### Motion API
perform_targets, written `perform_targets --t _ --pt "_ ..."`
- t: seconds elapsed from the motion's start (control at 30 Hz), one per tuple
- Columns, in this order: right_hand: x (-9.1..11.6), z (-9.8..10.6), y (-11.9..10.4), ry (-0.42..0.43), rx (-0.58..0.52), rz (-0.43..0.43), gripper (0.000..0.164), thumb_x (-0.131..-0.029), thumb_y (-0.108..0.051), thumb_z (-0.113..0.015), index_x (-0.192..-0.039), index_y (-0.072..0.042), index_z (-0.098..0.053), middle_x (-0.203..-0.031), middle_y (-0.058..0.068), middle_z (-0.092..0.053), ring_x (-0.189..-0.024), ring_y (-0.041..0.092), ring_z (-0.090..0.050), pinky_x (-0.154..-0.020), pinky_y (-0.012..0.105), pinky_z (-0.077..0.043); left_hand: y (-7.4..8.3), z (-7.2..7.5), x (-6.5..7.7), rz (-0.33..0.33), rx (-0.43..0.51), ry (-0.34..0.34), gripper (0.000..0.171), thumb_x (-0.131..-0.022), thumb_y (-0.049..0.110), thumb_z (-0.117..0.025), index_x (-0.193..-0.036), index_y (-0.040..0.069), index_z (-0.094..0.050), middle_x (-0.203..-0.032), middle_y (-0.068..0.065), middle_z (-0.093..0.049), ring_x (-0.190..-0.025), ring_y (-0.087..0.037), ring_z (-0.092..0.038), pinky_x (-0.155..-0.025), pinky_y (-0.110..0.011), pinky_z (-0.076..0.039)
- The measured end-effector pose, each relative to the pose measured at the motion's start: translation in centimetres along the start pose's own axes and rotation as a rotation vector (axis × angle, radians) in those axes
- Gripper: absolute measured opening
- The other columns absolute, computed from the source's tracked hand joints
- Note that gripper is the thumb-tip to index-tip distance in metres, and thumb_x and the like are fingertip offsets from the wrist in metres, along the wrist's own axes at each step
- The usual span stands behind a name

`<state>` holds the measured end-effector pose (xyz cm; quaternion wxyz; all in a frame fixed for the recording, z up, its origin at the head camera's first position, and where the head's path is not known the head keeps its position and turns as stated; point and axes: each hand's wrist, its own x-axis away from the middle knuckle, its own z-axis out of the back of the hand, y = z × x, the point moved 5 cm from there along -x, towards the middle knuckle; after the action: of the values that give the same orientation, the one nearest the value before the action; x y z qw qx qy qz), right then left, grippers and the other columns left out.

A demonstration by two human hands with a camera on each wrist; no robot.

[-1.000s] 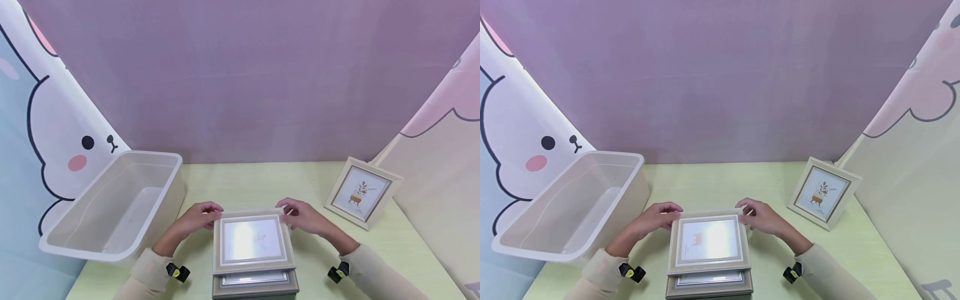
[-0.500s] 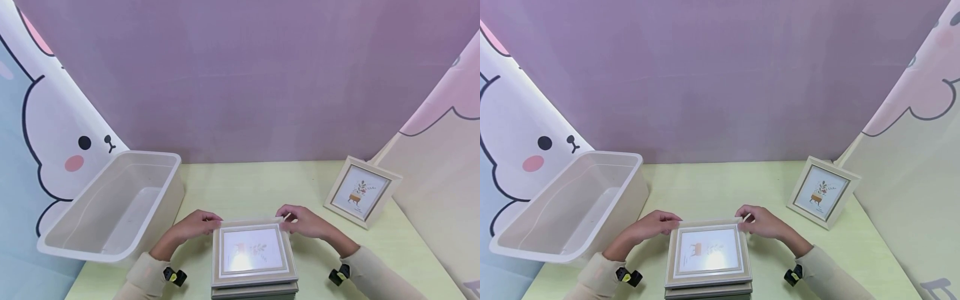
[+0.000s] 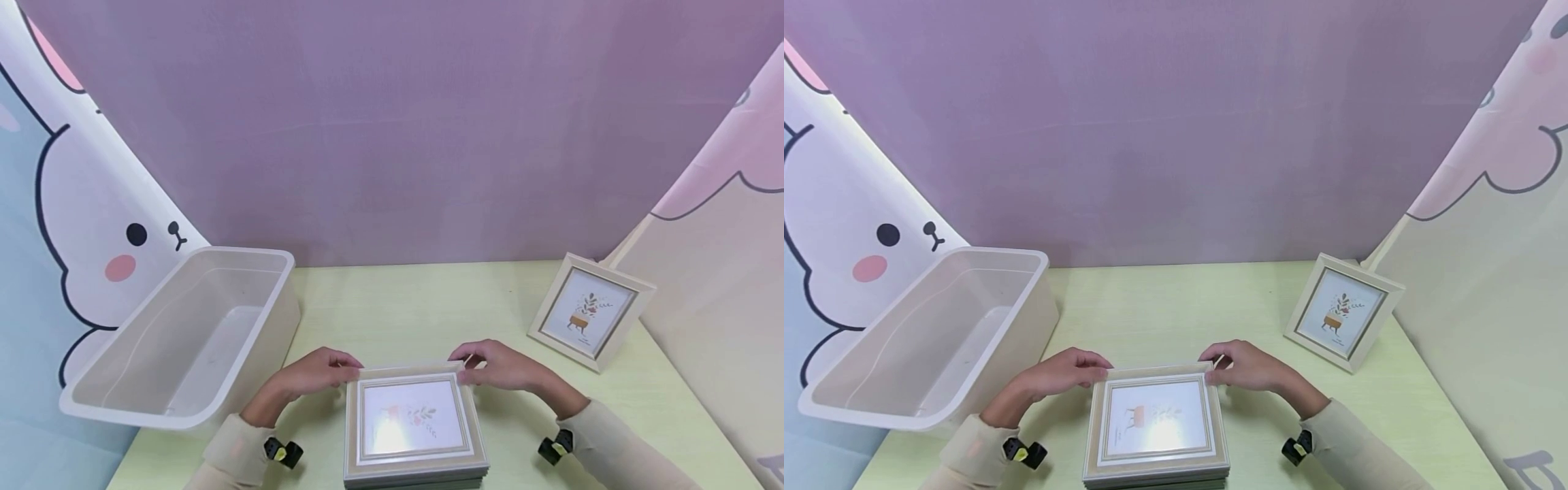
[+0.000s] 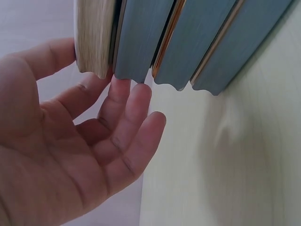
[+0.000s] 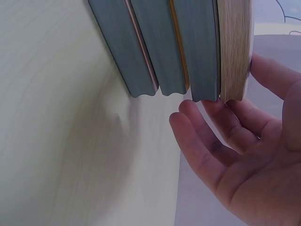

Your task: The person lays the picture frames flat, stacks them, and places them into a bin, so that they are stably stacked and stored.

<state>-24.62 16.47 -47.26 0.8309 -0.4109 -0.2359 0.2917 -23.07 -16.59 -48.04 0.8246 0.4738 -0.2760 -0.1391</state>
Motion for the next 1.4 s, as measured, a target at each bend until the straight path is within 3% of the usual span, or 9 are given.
perform_targets --t 0.23,0.5,0.77,0.9,1.13,1.27,1.4 --pt "-0.1 0.0 0.0 -0.006 0.006 -0.027 0.035 -0.096 -0.027 -0.070 -0.126 -0.008 -0.067 -0.114 0.005 -0.071 -0.101 0.018 -0.064 -0.074 0.025 -0.054 0.5 0.0 0.0 -0.016 -0.015 -0.027 0.033 -0.102 0.028 -0.061 -0.122 0.003 -0.071 -0.117 -0.009 -0.072 -0.103 -0.016 -0.063 -0.092 -0.046 -0.057" --pt "-0.1 -0.1 -0.3 -0.018 0.024 -0.025 0.037 -0.096 -0.028 -0.070 -0.126 -0.006 -0.067 -0.112 0.004 -0.071 -0.102 0.019 -0.065 -0.076 0.025 -0.054 1.8 0.4 0.0 -0.057 -0.138 -0.061 0.031 -0.101 0.026 -0.061 -0.120 0.004 -0.071 -0.114 -0.008 -0.073 -0.102 -0.017 -0.063 -0.088 -0.038 -0.054" --pt "-0.3 0.4 -0.3 -0.019 0.078 0.001 0.038 -0.097 -0.031 -0.069 -0.126 -0.006 -0.066 -0.116 0.004 -0.071 -0.106 0.021 -0.067 -0.088 0.034 -0.055 5.9 1.6 -1.3 -0.128 -0.261 0.065 0.029 -0.103 0.026 -0.058 -0.124 0.009 -0.070 -0.116 -0.005 -0.071 -0.107 -0.018 -0.064 -0.090 -0.035 -0.054" --pt "-0.2 1.1 -0.5 0.023 0.119 0.000 0.041 -0.098 -0.032 -0.068 -0.128 -0.005 -0.063 -0.117 0.007 -0.070 -0.108 0.022 -0.066 -0.090 0.036 -0.054 8.4 1.7 -2.6 -0.153 -0.263 0.093 0.029 -0.104 0.026 -0.058 -0.127 0.013 -0.069 -0.119 -0.003 -0.070 -0.110 -0.018 -0.064 -0.093 -0.037 -0.054" --pt "0.2 3.6 -1.1 0.073 0.197 -0.005 0.034 -0.099 -0.028 -0.066 -0.127 -0.009 -0.065 -0.110 0.001 -0.070 -0.104 0.016 -0.065 -0.085 0.027 -0.054 11.7 1.3 -6.0 -0.200 -0.265 0.100 0.030 -0.103 0.024 -0.059 -0.130 0.014 -0.067 -0.121 -0.003 -0.069 -0.112 -0.019 -0.064 -0.092 -0.035 -0.055" --pt "0.7 5.8 -1.3 0.105 0.253 -0.011 0.031 -0.099 -0.024 -0.065 -0.127 -0.008 -0.065 -0.105 -0.002 -0.071 -0.100 0.015 -0.066 -0.082 0.027 -0.055 13.5 0.7 -8.2 -0.184 -0.276 0.096 0.031 -0.102 0.023 -0.061 -0.130 0.013 -0.067 -0.122 -0.002 -0.069 -0.113 -0.020 -0.064 -0.093 -0.034 -0.055" --pt "1.2 8.9 -1.8 0.204 0.312 -0.015 0.029 -0.099 -0.019 -0.065 -0.125 -0.006 -0.066 -0.103 0.000 -0.072 -0.098 0.017 -0.067 -0.079 0.030 -0.055 15.5 -0.3 -10.6 -0.180 -0.197 0.091 0.031 -0.100 0.020 -0.062 -0.130 0.012 -0.066 -0.122 -0.003 -0.068 -0.107 -0.021 -0.066 -0.087 -0.031 -0.057"
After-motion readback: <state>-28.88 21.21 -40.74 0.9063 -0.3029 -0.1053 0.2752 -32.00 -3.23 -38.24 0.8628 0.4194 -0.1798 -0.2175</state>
